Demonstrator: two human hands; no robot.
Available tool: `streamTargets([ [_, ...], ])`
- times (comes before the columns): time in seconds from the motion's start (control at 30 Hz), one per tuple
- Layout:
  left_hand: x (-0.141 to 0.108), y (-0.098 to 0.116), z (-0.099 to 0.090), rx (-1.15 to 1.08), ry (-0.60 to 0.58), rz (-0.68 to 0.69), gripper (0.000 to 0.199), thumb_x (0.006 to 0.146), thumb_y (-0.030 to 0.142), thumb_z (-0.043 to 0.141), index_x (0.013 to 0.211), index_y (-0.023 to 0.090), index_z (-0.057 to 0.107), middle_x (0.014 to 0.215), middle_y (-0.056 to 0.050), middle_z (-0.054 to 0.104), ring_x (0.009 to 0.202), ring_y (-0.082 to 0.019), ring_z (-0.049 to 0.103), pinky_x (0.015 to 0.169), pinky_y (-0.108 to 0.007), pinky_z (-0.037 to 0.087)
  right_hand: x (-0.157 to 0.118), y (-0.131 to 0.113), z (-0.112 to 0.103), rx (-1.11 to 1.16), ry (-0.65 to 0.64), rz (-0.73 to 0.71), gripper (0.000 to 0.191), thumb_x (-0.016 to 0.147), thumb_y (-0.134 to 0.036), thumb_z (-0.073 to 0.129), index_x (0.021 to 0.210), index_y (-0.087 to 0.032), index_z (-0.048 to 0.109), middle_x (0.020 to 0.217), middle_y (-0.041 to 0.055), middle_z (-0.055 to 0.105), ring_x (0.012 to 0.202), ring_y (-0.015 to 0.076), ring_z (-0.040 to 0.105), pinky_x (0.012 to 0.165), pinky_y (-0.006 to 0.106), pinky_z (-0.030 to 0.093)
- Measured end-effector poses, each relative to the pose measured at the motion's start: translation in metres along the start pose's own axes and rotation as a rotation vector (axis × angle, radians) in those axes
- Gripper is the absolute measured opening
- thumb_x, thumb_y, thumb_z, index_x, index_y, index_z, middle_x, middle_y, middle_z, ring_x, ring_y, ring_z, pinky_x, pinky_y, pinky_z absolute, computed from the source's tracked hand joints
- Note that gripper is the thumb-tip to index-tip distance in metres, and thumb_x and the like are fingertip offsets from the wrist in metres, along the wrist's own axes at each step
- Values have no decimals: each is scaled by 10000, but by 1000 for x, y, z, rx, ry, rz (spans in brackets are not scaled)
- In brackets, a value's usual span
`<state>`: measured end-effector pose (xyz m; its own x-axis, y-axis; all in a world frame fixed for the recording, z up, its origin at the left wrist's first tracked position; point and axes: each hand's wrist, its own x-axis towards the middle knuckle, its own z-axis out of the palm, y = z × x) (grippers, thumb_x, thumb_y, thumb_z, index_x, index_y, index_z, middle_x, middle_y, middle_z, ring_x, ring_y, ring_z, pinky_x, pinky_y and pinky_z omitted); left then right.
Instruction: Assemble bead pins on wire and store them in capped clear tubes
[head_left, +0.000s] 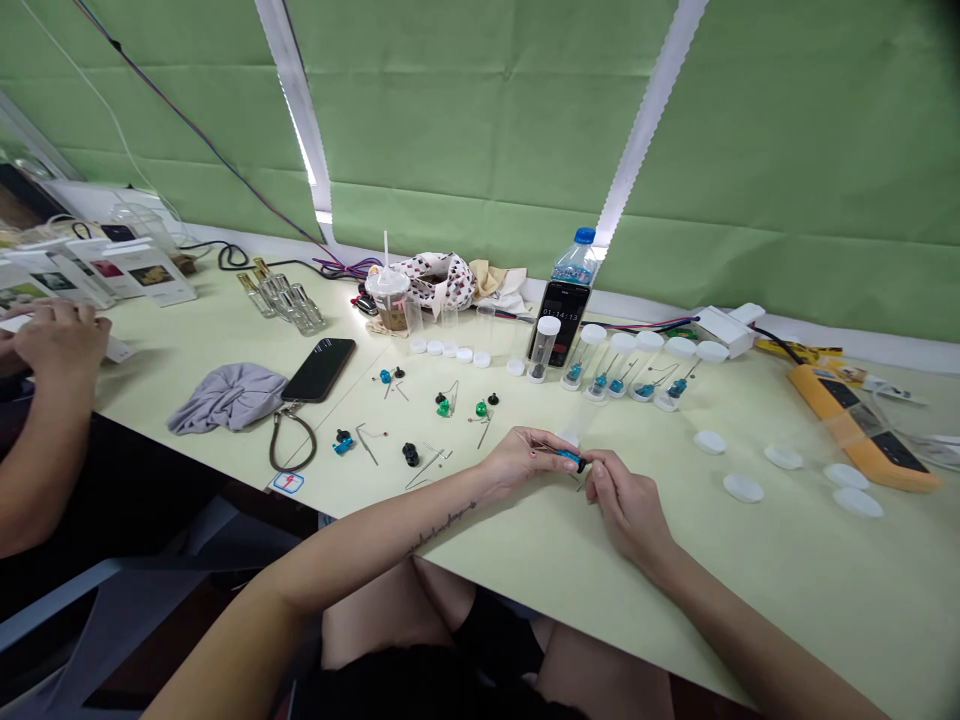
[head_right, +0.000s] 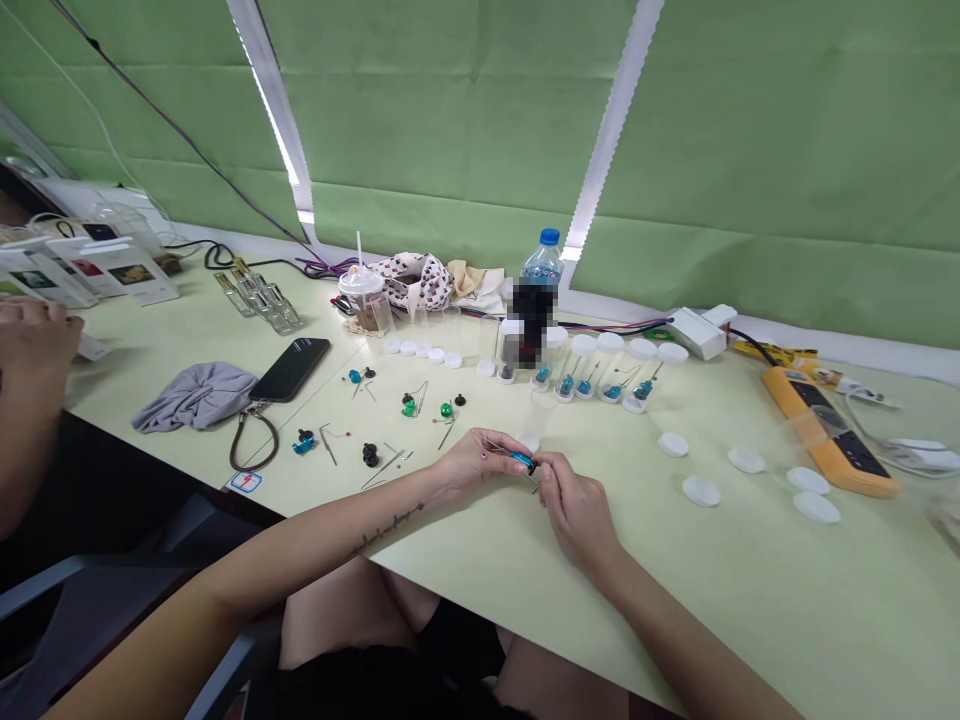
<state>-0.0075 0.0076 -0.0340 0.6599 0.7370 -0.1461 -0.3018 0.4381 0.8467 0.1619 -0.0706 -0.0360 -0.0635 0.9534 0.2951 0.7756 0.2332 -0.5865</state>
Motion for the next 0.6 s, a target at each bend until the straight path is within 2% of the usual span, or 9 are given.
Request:
streamTargets([
  [0.6,-3,4,4,-2,-4,-6,399,457,214,845,809,89,706,826,-105,693,759,-172,631,874,-385,431,1,-3,-2,-34,-11,-21,300,947,-339,255,985,-205,520,579,-38,553,523,124,556,594,244,413],
])
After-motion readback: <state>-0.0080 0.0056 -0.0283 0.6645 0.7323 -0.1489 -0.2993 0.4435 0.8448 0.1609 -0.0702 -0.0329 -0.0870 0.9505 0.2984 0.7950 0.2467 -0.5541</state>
